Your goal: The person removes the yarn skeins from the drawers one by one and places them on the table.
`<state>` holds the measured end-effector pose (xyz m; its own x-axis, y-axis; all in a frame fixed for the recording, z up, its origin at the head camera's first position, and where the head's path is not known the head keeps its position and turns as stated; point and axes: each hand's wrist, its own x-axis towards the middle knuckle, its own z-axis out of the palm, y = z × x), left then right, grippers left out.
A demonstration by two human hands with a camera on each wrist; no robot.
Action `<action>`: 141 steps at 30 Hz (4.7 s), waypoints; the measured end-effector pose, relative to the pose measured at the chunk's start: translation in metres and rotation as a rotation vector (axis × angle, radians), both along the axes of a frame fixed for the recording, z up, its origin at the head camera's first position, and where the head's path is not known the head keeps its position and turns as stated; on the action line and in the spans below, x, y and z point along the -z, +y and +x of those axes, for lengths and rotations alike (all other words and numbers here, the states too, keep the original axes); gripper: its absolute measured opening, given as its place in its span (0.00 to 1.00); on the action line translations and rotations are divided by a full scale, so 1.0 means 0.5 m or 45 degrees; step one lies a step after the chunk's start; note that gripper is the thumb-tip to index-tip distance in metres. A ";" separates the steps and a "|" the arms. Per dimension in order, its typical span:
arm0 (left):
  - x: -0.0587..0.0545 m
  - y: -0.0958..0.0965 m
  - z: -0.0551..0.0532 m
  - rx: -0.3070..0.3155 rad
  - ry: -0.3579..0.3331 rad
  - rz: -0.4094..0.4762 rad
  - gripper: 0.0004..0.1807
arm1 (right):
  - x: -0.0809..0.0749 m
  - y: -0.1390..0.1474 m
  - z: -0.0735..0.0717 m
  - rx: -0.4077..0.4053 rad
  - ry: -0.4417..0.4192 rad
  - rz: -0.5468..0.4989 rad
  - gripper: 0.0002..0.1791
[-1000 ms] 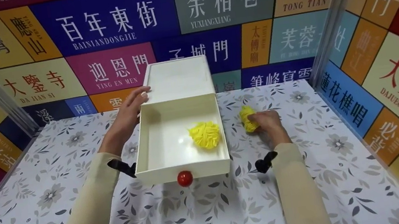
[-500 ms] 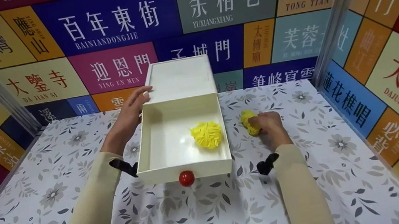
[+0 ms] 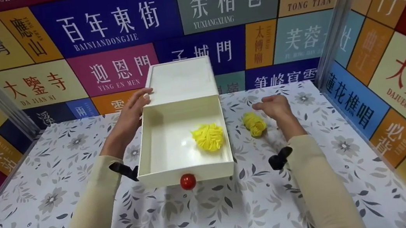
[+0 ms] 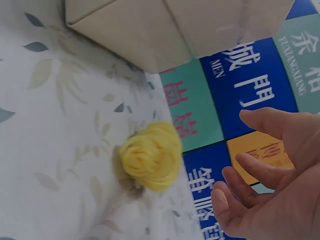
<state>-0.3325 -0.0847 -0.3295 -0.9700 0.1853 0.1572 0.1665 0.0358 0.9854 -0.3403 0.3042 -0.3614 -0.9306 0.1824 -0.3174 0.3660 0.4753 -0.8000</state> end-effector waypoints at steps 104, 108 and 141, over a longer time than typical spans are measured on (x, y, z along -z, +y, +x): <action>0.000 0.004 0.001 -0.031 0.010 -0.003 0.19 | -0.214 -0.253 0.195 -1.018 0.335 0.530 0.33; 0.000 0.003 0.000 -0.022 -0.003 0.024 0.19 | -0.215 -0.239 0.187 -0.959 0.371 0.412 0.34; 0.001 0.005 0.000 -0.028 0.011 -0.019 0.19 | -0.154 -0.071 0.135 -0.525 0.530 -0.554 0.31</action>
<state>-0.3323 -0.0823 -0.3300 -0.9725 0.1662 0.1629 0.1739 0.0540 0.9833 -0.2730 0.2689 -0.2841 -0.9558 -0.2712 0.1136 -0.1496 0.1160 -0.9819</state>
